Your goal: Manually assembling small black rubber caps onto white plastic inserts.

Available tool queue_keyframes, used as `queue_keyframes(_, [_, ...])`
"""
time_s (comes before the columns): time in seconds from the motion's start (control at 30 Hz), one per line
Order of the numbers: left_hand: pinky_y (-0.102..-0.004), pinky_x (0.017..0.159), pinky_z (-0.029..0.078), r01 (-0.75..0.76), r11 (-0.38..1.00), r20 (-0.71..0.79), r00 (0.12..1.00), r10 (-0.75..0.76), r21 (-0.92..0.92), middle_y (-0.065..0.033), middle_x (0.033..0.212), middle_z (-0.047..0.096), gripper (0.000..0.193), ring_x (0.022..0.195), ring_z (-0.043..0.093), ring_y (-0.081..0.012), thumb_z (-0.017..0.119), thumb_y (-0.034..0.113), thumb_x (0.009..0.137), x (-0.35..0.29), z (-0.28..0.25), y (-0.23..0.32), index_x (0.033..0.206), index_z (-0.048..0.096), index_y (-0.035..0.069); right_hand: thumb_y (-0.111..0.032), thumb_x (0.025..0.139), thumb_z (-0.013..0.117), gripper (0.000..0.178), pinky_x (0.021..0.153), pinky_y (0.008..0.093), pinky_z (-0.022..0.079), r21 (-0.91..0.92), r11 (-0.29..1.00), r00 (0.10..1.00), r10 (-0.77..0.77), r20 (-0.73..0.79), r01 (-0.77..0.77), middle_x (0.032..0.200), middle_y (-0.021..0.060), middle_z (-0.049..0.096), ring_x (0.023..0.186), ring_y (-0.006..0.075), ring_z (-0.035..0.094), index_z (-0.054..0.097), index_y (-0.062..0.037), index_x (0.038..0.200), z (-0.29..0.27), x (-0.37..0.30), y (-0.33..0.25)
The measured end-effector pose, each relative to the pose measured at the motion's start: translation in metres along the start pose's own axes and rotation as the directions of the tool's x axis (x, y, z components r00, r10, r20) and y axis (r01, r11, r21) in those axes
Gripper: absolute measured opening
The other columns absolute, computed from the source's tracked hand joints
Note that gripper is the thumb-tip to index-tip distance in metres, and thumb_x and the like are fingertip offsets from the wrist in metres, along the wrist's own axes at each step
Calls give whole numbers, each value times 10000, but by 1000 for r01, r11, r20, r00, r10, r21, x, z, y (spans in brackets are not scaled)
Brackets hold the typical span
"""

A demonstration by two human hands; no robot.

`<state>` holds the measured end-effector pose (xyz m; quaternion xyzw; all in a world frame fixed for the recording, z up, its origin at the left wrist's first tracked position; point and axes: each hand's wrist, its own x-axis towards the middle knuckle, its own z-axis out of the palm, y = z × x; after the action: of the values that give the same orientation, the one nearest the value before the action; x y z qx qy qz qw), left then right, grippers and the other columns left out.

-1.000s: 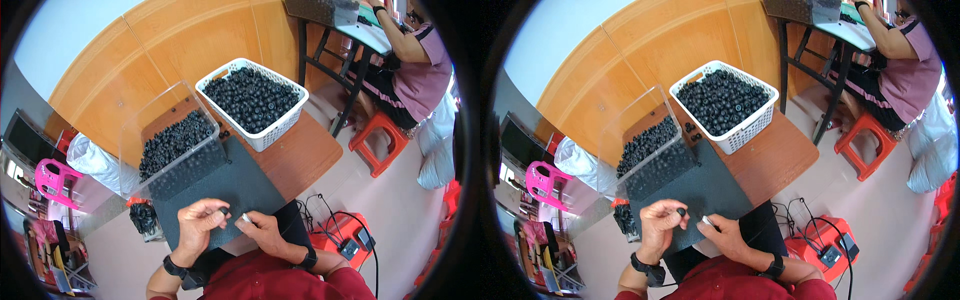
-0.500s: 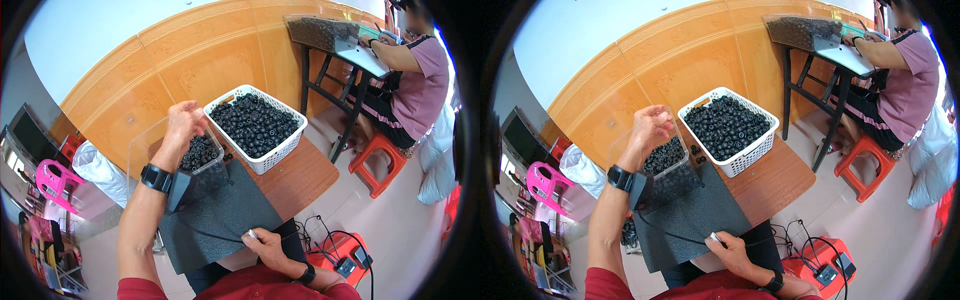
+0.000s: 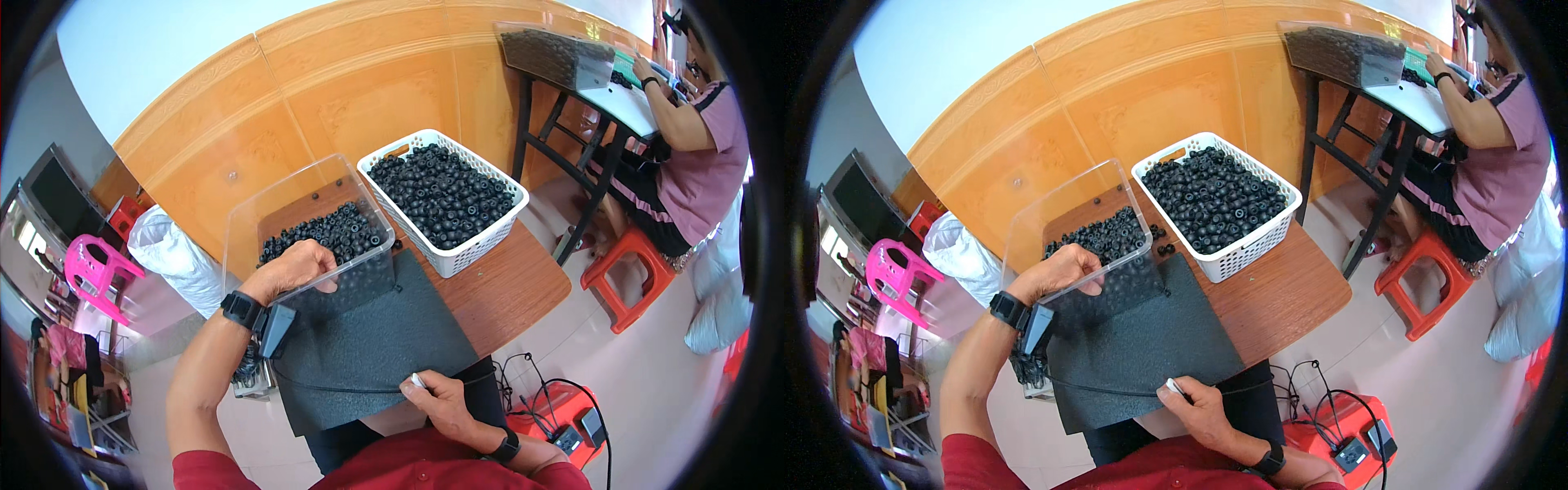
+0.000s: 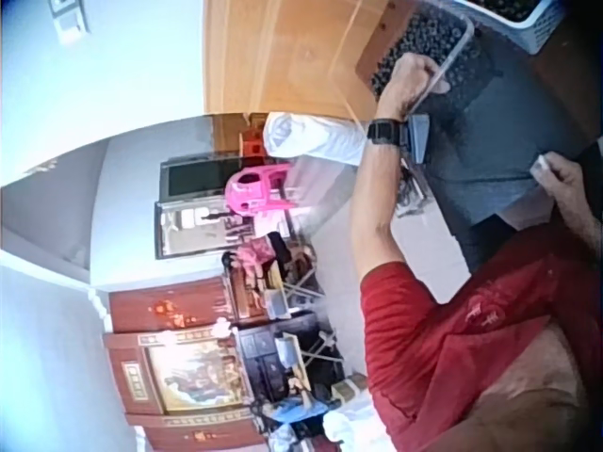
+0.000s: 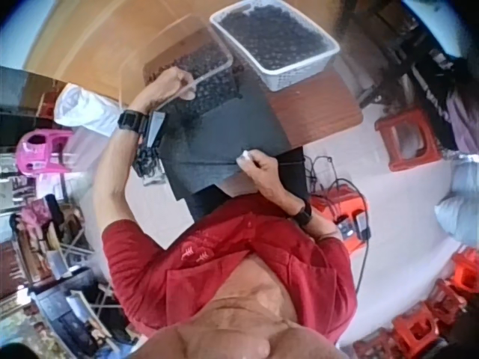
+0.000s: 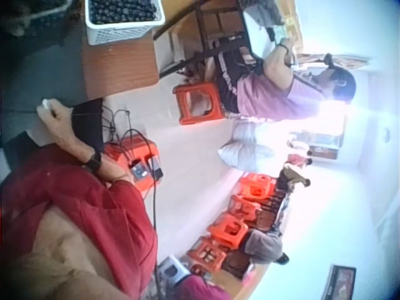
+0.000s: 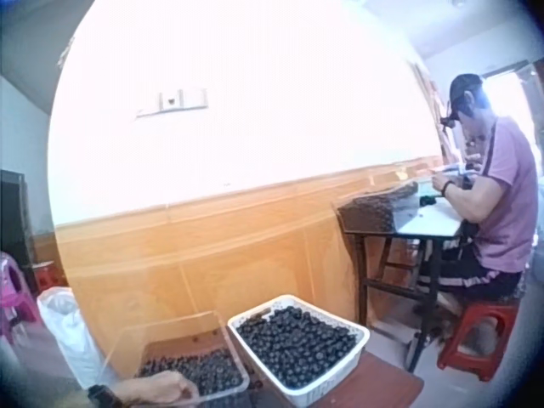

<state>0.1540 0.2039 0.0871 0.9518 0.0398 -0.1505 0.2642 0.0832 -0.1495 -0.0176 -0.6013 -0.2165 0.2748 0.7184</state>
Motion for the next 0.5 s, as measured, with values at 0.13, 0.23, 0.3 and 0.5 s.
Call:
queue_keyframes(0.13, [-300,697,520,-54,996,68,996,50,64,-26,779,703,244,751,643,-115,853,152,725,4,-2,3,889,728,21,-171,965,666,178,592,220,391,20,999,999,26,-21,-26,738,-60,529,700,22,450,658,0,915,-2,-2,1])
queue_keyframes(0.23, [-291,716,517,-67,998,143,987,67,0,-10,791,702,222,773,636,-101,833,127,744,7,-1,-3,904,725,18,-176,968,665,181,591,219,390,47,998,999,46,-17,-45,739,-63,531,700,21,450,657,-4,914,-3,-3,2])
queue_keyframes(0.3, [-285,723,515,-36,997,158,986,45,-64,-6,807,699,201,785,631,-97,817,105,759,5,-1,-5,915,724,18,-174,970,663,177,590,217,387,46,998,999,37,-19,-36,741,-66,535,701,19,450,660,-5,917,-3,-3,1])
queue_keyframes(0.5, [-263,734,512,45,963,104,994,-17,-266,-9,839,688,142,801,617,-90,765,52,813,-8,-2,-7,944,725,13,-177,970,663,176,588,217,386,30,999,999,36,-9,-35,743,-70,534,700,20,449,663,-7,926,-2,-2,3])
